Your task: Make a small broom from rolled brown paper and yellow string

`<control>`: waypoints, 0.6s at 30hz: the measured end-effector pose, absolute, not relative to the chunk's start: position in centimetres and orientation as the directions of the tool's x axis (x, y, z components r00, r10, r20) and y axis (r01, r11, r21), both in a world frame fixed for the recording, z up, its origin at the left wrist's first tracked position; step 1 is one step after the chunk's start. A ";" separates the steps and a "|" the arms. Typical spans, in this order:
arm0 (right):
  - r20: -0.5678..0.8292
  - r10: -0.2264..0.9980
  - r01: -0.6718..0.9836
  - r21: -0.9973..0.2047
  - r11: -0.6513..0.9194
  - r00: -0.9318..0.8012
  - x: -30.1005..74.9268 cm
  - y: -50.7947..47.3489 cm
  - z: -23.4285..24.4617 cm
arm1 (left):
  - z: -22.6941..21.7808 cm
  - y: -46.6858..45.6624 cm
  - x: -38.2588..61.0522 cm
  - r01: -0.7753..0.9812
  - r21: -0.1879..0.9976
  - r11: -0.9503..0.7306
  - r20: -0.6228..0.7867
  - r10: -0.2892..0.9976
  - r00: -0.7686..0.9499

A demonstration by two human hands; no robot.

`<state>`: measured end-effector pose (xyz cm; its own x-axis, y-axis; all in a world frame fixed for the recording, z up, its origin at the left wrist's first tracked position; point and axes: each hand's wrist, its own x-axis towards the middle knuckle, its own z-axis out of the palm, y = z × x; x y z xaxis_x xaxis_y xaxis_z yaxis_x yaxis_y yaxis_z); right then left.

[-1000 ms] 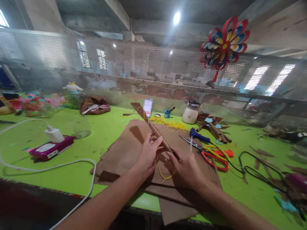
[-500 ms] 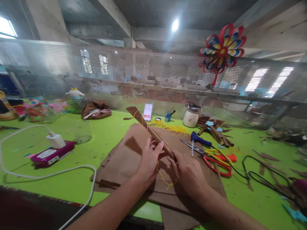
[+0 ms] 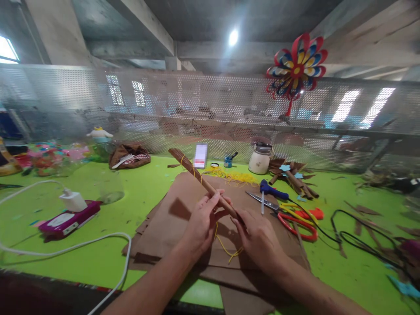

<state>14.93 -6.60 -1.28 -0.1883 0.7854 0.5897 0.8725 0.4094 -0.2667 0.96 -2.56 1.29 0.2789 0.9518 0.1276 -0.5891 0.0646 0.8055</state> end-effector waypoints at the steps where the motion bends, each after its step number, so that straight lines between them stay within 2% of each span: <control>1: 0.583 0.792 0.869 -0.284 0.406 -0.180 15.0 -6.6 -1.2 | 1.4 -2.5 0.9 -0.590 0.803 0.079 0.123 0.948 0.294; 9: 0.538 0.826 0.841 -0.358 0.405 -0.168 15.1 -6.8 -0.8 | 2.1 -2.4 0.6 -0.534 0.834 0.136 0.070 0.935 0.347; 18: 0.585 0.785 0.853 -0.290 0.435 -0.202 14.7 -7.0 -0.2 | 2.0 -2.7 1.1 -0.565 0.815 0.127 0.062 0.951 0.304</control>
<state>14.72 -6.98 -0.17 -0.2016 0.7854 0.5853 0.8526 0.4348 -0.2899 1.06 -2.69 2.02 0.3038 0.9507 0.0624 -0.5650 0.1270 0.8153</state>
